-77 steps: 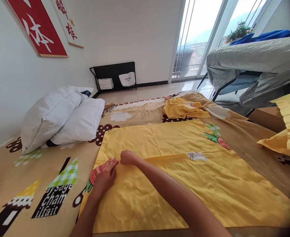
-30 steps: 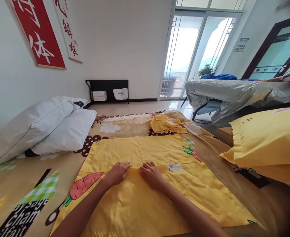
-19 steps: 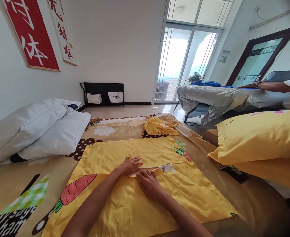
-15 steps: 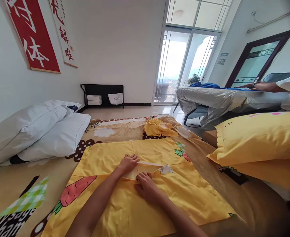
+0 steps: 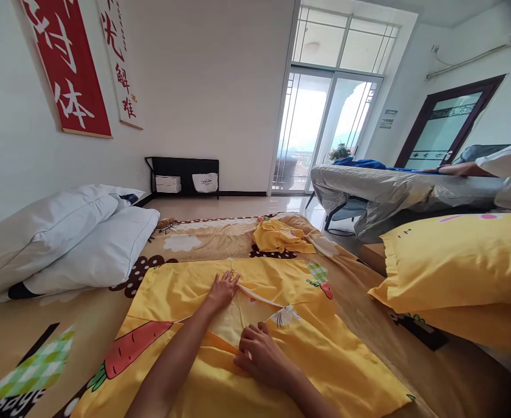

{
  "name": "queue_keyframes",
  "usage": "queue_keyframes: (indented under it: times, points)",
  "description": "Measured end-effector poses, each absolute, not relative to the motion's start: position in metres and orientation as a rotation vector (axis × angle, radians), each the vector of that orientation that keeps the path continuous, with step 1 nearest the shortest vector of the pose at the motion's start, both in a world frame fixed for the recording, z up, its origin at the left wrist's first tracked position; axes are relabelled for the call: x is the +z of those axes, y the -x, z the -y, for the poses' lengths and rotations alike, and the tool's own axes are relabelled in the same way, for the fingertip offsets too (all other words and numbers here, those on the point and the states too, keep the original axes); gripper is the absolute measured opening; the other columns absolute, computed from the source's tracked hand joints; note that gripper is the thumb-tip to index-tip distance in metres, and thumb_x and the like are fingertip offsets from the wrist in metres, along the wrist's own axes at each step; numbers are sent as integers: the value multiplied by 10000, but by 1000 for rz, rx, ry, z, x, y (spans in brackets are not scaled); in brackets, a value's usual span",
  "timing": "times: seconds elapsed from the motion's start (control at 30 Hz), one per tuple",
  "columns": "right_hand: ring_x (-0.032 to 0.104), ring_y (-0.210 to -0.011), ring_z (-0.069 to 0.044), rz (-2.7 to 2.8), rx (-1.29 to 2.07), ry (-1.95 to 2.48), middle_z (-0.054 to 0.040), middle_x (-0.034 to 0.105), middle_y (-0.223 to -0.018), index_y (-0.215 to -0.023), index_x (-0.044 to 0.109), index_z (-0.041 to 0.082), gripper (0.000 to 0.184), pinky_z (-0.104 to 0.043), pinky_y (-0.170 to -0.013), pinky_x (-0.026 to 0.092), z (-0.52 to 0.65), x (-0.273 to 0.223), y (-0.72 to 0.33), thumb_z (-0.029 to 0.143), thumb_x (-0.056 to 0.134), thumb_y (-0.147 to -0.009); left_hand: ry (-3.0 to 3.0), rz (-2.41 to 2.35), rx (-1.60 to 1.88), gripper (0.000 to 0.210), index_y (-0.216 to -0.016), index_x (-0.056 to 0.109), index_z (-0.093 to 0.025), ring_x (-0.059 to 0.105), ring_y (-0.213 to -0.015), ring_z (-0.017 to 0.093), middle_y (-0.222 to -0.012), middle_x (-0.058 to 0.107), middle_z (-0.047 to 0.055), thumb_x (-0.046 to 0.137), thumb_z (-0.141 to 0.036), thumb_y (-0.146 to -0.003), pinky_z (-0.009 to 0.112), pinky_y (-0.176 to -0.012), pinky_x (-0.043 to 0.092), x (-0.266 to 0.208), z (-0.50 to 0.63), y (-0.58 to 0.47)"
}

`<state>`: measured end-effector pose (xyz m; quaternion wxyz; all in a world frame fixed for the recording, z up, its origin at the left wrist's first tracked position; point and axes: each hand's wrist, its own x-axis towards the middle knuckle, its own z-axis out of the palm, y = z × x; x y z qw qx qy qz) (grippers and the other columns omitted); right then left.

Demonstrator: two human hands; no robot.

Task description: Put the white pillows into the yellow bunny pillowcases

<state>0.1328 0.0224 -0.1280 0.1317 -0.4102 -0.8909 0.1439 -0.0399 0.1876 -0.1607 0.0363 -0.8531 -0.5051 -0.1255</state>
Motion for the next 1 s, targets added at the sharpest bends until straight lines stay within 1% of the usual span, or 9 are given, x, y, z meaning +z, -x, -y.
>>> queue_keyframes:
  times: [0.07,0.17,0.33,0.43,0.53,0.63,0.73,0.83,1.0]
  points:
    - [529,-1107,-193,2549,437,1166,-36,625,-1185,-1054,615,263,246,-376,-1020,272,-20,-128,-135,434,497,-923,2691,1442,-395,535,-1489,286,-259,267,-1427,261,-1552,271,118,358,-309,-961,531,-1130,195,-161,-178,38]
    - [438,-1278,-222,2572,536,1100,-48,513,-1396,-1295,507,319,400,-429,-1099,209,-14,-130,-136,450,491,-918,2860,1287,-347,501,-1470,289,-367,305,-1413,188,-1548,300,22,338,-391,-972,442,-1149,215,-166,-168,35]
    - [503,-1248,-216,2483,391,1169,-62,602,-1308,-1194,629,289,377,-422,-1074,291,-41,-126,-158,435,365,-970,2921,1341,-328,485,-1450,347,-346,326,-1404,219,-1538,313,66,280,-441,-980,516,-1131,219,-165,-162,31]
    - [368,-1371,-275,2369,186,1491,-95,424,-1471,-1325,556,273,487,-515,-1093,268,-75,-138,-204,505,363,-943,2987,1425,-407,522,-1475,291,-344,233,-1442,241,-1568,231,73,314,-451,-965,583,-1140,103,-157,-152,41]
    - [293,-1411,-245,2333,283,1723,-49,314,-1524,-1430,425,303,572,-527,-1119,253,-100,-166,-252,556,277,-939,3159,1611,-541,595,-1472,317,-322,169,-1458,263,-1576,192,74,437,-465,-907,570,-1152,18,-152,-138,69]
    - [240,-1426,-230,2316,304,1707,-13,279,-1532,-1446,399,311,622,-508,-1150,228,-108,-190,-277,608,253,-919,3195,1820,-669,621,-1413,446,-294,269,-1425,274,-1523,329,83,549,-487,-832,480,-1178,114,-147,-126,112]
    - [268,-1412,-241,2319,310,1651,-14,324,-1509,-1427,441,289,653,-496,-1156,246,-106,-199,-287,634,268,-899,3003,2099,-1143,602,-1332,555,-243,419,-1345,270,-1429,485,103,569,-533,-806,392,-1108,335,-134,-120,169]
    - [333,-1383,-256,2304,295,1601,-21,373,-1483,-1398,491,272,652,-473,-1136,316,-102,-206,-300,632,310,-884,2431,2388,-1791,530,-1062,687,-143,589,-1148,319,-1212,646,177,617,-565,-750,408,-919,496,-110,-114,242]
    - [398,-1344,-278,2214,215,1552,-10,444,-1441,-1352,544,321,613,-464,-1103,386,-109,-241,-330,627,405,-839,1302,2369,-2693,314,-885,566,-144,668,-766,185,-876,676,103,530,-452,-840,328,-700,543,-61,-88,365]
